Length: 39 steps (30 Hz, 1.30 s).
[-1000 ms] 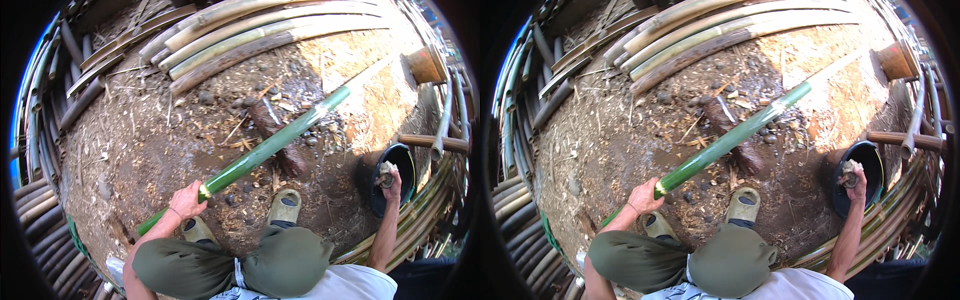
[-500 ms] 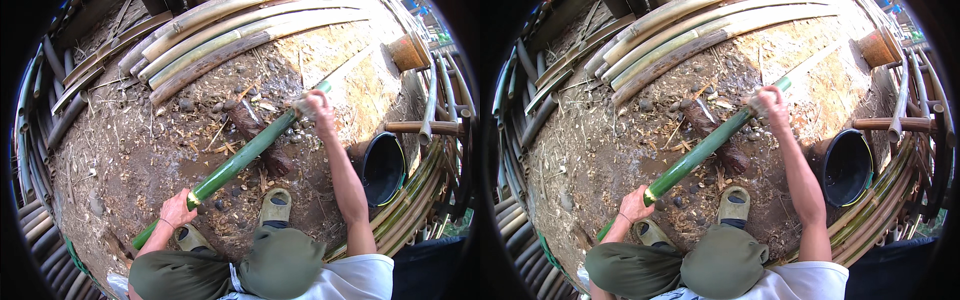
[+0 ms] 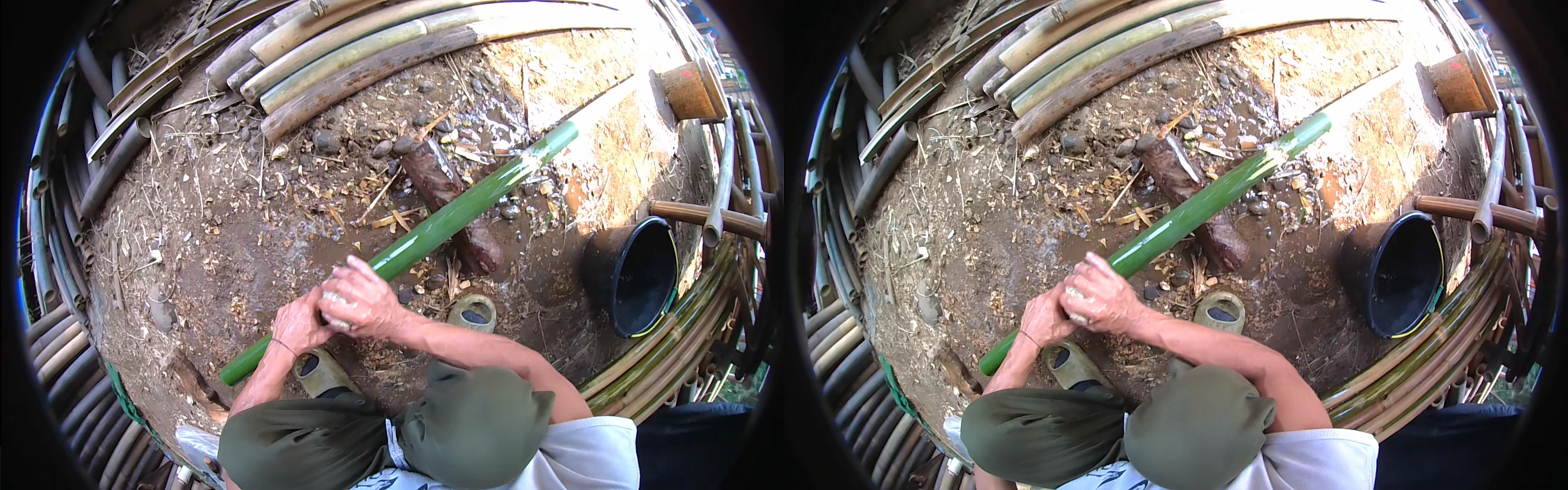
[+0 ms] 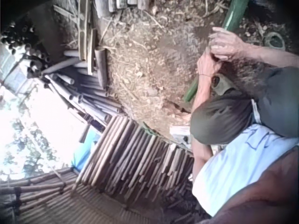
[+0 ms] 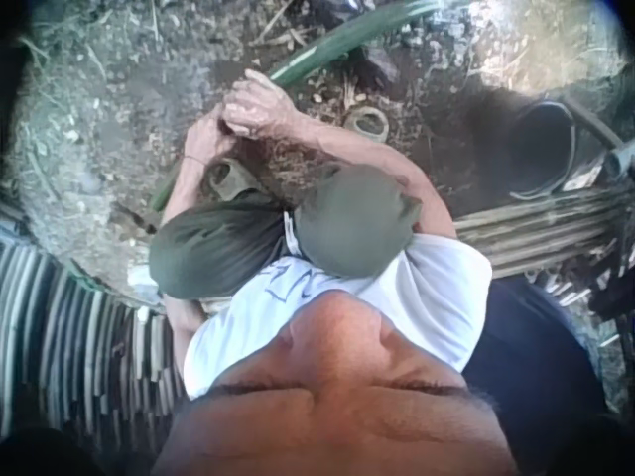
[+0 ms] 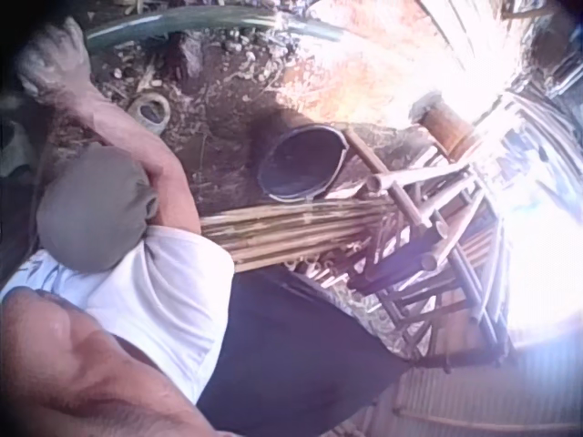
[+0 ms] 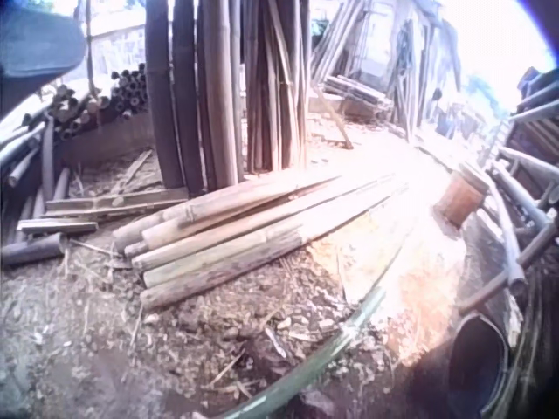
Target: The person cleans bamboo stalks by rubbing them with a cloth dipped in a bucket of water and scraping the surface by hand.
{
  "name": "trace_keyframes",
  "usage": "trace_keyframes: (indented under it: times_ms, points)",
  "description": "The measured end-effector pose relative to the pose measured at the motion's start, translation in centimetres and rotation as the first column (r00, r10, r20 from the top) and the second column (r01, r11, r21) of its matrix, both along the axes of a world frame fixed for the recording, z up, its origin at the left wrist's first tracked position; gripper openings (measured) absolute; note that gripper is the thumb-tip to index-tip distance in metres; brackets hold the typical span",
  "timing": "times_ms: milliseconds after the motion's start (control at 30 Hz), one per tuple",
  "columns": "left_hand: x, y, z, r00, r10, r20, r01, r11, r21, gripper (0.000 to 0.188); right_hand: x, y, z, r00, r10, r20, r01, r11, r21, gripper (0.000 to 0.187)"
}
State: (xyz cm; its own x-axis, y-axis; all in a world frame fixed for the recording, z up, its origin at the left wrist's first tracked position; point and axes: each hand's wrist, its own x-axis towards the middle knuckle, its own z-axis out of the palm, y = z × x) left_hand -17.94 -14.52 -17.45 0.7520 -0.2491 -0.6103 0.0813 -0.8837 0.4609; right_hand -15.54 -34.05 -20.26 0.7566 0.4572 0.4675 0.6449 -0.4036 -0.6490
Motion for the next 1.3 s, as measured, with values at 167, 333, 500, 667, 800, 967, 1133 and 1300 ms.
trace_keyframes:
  times_ms: [167,333,500,667,800,967,1133,1300]
  points:
    - [1.8,0.1,1.4,0.977,0.001,-0.214,-0.003,1.000,-0.005,0.052,8.0,-12.7,-4.0,0.912,-0.318,0.260,0.361,0.922,-0.139,0.021]
    - [3.3,1.3,-1.3,0.901,-0.009,-0.433,-0.188,0.893,-0.410,0.058,19.6,-30.0,-4.0,0.758,-0.597,0.261,0.649,0.655,-0.386,0.009]
    - [1.1,-0.6,1.4,0.999,0.027,-0.026,-0.028,1.000,-0.007,0.058,16.6,-27.1,-5.1,0.741,-0.627,0.240,0.671,0.704,-0.232,0.006]
    - [-0.4,-1.7,0.9,0.991,0.118,0.063,-0.125,0.985,0.118,0.048,7.3,-10.2,-2.3,0.906,-0.393,0.159,0.413,0.903,-0.121,0.014]
    - [2.4,-1.4,-0.6,0.983,0.021,-0.184,-0.029,0.999,-0.039,0.049,0.2,-1.2,-1.0,0.996,-0.086,0.036,0.087,0.996,-0.027,0.008]
    - [2.5,0.3,-0.7,0.899,0.105,-0.424,-0.189,0.969,-0.162,0.053,7.3,-10.2,-1.6,0.935,-0.294,0.199,0.312,0.948,-0.068,0.008]
    - [3.2,-0.2,-1.6,0.882,0.014,-0.472,-0.142,0.961,-0.237,0.050,19.3,-28.3,-3.1,0.774,-0.500,0.389,0.618,0.729,-0.293,0.005]
    - [3.0,0.7,-1.6,0.857,0.043,-0.514,-0.170,0.964,-0.204,0.052,11.2,-14.8,-3.3,0.868,-0.476,0.144,0.494,0.856,-0.148,0.008]
